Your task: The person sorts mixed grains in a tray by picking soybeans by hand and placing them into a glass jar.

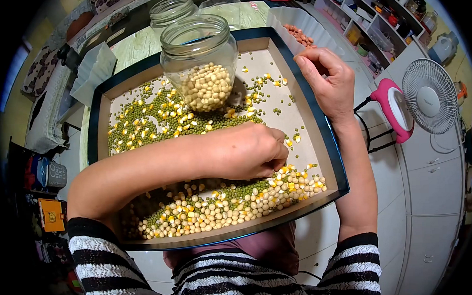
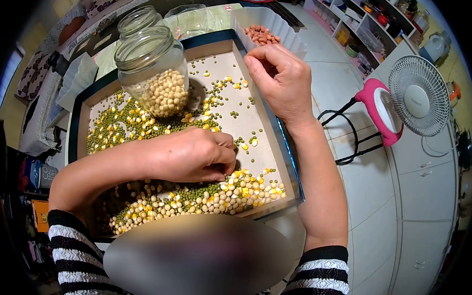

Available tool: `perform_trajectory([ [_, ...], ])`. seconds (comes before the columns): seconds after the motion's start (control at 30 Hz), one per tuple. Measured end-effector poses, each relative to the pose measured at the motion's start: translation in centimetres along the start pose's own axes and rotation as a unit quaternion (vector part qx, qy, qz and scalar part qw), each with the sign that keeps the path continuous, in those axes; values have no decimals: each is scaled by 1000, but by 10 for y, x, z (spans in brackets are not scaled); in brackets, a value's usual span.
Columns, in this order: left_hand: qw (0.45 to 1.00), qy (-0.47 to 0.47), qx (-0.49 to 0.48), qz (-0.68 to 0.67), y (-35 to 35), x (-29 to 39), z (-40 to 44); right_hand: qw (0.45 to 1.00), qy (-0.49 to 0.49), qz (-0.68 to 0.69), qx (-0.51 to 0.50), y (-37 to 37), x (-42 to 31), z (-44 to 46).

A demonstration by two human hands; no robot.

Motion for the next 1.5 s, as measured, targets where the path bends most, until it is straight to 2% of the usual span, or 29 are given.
perform_trajectory([
  [0.23, 999, -11, 39, -24, -8, 1, 5, 1000, 4, 5, 1, 0, 1, 0],
  [0.3, 994, 80, 67, -40, -7, 13, 8, 1000, 3, 2, 2, 0, 0, 0],
  [0.33, 994, 79, 68, -40, -6, 14, 9, 1000, 2, -2, 2, 0, 0, 0],
  [0.47, 997, 66, 28, -11, 3, 14, 10, 999, -28, 22, 33, -3, -5, 1],
  [0.53, 998, 66, 16, -11, 4, 15, 10, 1000, 3, -2, -1, 0, 0, 0],
  [0.6, 999, 33, -38, -6, 12, 11, 9, 1000, 3, -2, -2, 0, 0, 0],
  [0.77, 998, 25, -53, -12, 12, 10, 7, 999, -30, 26, 34, -3, -4, 1],
  [0.83, 998, 26, -57, -14, 12, 11, 6, 1000, 9, 2, -3, 1, 2, 0],
  [1.13, 997, 60, -47, 22, 15, 20, 8, 1000, 1, -1, -1, 1, 1, 0],
  [1.33, 998, 61, -15, 0, 3, 20, 4, 1000, 1, 15, 0, 1, 0, 0],
  [1.4, 997, 73, 32, 11, -20, 28, 1, 1000, 5, 18, -4, 1, -1, 0],
  [1.43, 995, 70, 42, 59, -37, 35, -1, 1000, 12, 17, -8, 1, 0, 0],
  [1.5, 977, 99, 157, 101, -86, 45, -11, 1000, 12, 22, -6, 1, 2, 0],
])
Point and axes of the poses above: each hand's wrist, its own z-axis towards the middle knuckle, its own y-axis out of the palm, x = y × z, the point moved 9 cm from there along z, towards the middle knuckle, and after that the axes turned 8 degrees about x, right-handed, at the moved point
